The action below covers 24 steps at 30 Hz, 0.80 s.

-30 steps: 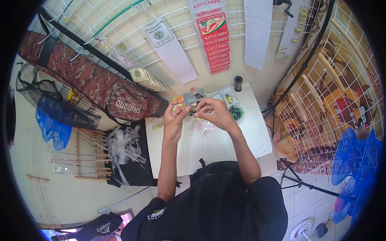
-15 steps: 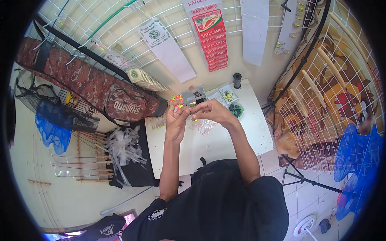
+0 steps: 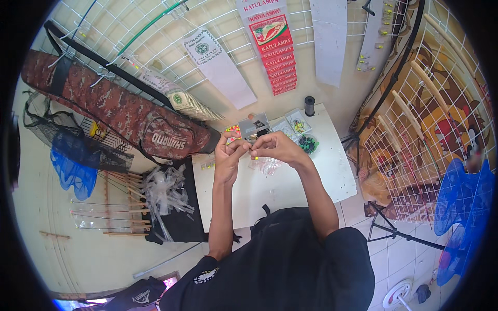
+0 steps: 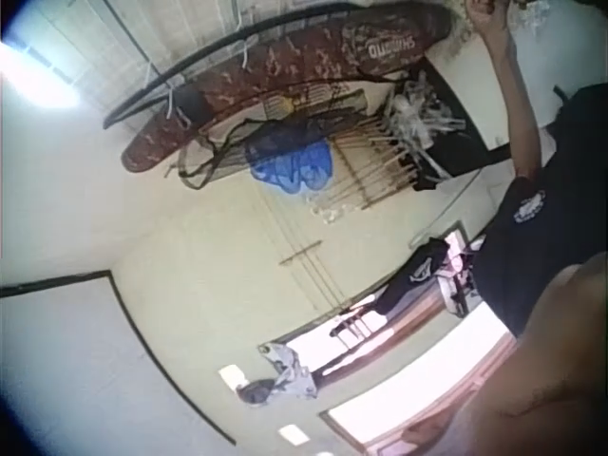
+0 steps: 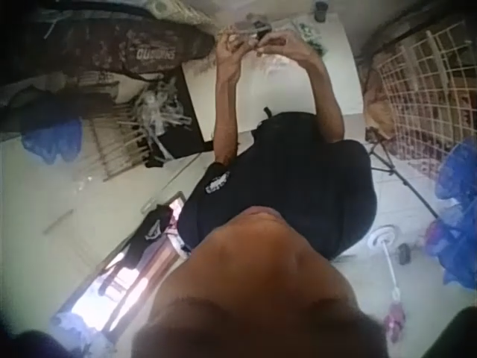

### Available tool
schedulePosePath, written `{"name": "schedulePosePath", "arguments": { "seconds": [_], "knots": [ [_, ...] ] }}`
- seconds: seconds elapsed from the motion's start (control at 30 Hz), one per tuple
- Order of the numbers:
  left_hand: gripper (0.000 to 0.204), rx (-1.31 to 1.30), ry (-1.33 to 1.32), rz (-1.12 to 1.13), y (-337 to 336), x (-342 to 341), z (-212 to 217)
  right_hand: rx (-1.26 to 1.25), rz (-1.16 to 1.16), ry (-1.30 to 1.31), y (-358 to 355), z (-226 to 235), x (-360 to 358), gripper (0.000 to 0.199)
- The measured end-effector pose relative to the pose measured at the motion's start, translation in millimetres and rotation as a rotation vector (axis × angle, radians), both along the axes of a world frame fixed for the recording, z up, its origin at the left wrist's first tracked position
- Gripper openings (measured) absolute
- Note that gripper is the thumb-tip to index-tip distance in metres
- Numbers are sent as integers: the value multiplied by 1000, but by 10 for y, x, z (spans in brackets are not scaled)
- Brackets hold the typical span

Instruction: Assembling small fishing components, including threading beads onto a line, on a white work surface.

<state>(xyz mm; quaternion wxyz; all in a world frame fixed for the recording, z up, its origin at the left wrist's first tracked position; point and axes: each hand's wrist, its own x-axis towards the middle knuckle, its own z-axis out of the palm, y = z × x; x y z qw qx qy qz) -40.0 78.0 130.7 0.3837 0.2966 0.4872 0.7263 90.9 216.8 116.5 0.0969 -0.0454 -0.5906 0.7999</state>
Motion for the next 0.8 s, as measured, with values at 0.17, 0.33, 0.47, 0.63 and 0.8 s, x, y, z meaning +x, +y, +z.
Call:
{"name": "schedulePosePath", "arguments": {
  "seconds": [0.17, 0.33, 0.47, 0.63, 0.8],
  "knots": [
    [30, -55, 239, 146, 14, 32, 19, 234, -238, -34, -106, 11, 15, 16],
    [29, -50, 485, 310, 39, 43, -65, 418, -431, -26, -210, -68, -29, 17],
    [26, -1, 459, 345, 40, 111, -19, 508, -543, 38, -256, -107, -65, 18],
    [23, 15, 403, 382, 4, 136, -15, 279, -511, 55, -319, -80, -86, 19],
    [22, 57, 340, 393, 4, 149, -22, 247, -506, 54, -307, -75, -83, 17]
  ]
}}
